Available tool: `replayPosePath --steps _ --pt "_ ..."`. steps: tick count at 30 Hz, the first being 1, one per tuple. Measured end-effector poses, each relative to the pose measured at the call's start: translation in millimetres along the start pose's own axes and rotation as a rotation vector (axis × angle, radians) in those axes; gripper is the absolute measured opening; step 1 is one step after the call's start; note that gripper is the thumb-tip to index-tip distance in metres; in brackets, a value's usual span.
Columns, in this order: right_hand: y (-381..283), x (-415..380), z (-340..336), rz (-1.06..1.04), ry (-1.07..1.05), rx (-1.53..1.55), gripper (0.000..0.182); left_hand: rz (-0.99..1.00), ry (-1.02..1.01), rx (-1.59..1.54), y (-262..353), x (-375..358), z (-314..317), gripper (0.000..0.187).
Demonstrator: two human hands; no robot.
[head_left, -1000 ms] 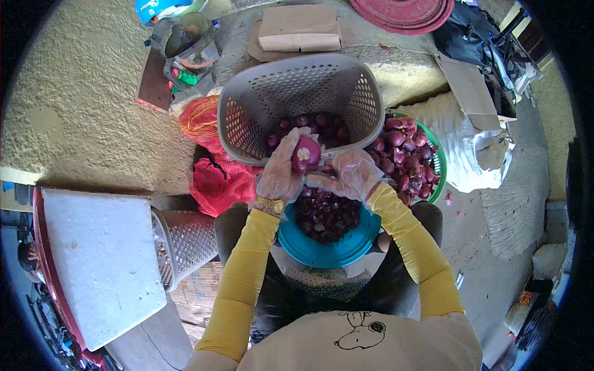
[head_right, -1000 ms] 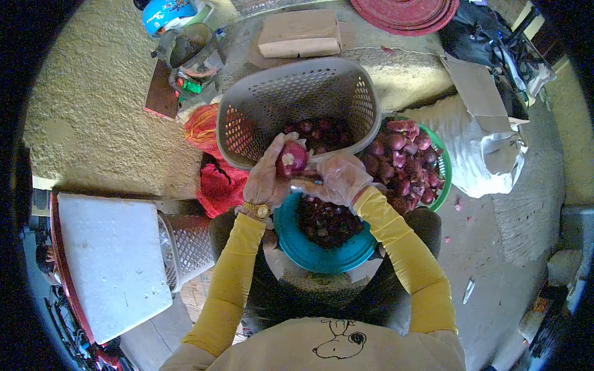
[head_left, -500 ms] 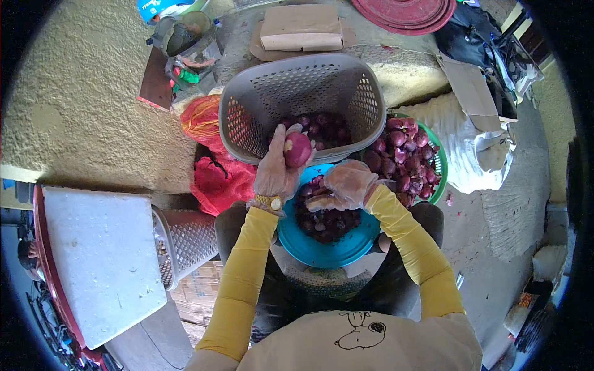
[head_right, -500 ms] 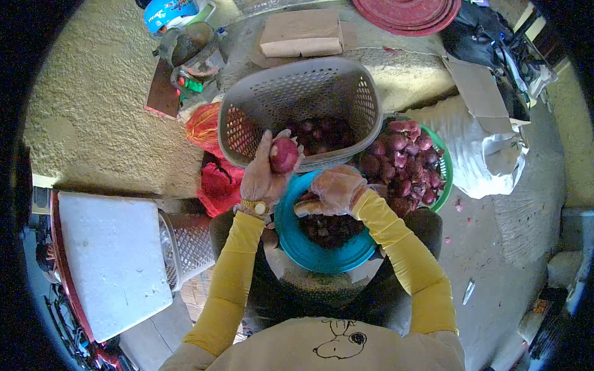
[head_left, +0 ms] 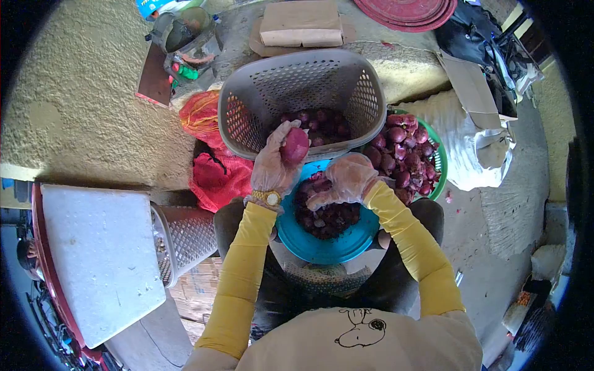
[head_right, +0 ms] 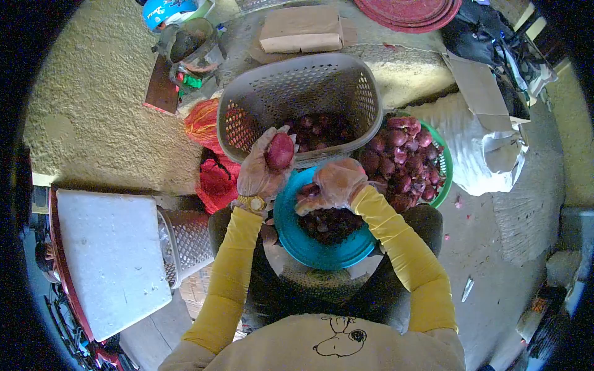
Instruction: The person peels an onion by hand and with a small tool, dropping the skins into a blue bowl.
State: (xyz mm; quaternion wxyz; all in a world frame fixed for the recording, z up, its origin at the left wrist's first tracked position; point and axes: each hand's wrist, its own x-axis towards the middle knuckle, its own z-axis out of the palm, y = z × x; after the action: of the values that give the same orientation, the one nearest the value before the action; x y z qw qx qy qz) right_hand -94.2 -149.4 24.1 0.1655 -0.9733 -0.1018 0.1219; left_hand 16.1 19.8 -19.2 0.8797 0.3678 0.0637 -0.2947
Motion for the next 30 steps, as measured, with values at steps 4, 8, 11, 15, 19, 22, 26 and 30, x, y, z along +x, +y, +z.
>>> replayPosePath --steps 4,8,11,15,19,22,26,30 --pt "9.2 9.0 7.6 0.134 0.050 0.107 0.080 0.351 -0.290 0.580 2.2 -12.8 7.4 0.046" --pt "8.1 4.9 0.4 0.219 0.332 0.261 0.083 0.600 -0.484 0.911 -0.8 -17.1 6.9 0.056" --pt "14.0 6.6 2.0 0.287 0.355 0.167 0.084 0.658 -0.487 1.402 13.0 -16.7 15.9 0.059" --pt "10.2 3.5 -4.3 0.310 0.313 0.144 0.083 0.417 -0.463 1.092 2.7 -10.2 5.3 0.063" --pt "8.7 2.1 -9.9 0.297 0.320 0.171 0.082 0.677 -0.480 1.412 5.3 -11.4 6.1 0.063" --pt "10.5 4.0 -6.2 0.299 0.298 0.143 0.081 0.499 -0.469 1.194 -2.9 -5.3 -2.8 0.064" --pt "20.4 9.3 12.3 0.258 0.303 0.189 0.079 0.547 -0.478 1.246 4.4 -12.4 7.2 0.062" --pt "18.7 7.2 15.1 0.174 0.439 0.145 0.057 0.768 -0.495 1.445 4.0 -7.3 1.7 0.061"
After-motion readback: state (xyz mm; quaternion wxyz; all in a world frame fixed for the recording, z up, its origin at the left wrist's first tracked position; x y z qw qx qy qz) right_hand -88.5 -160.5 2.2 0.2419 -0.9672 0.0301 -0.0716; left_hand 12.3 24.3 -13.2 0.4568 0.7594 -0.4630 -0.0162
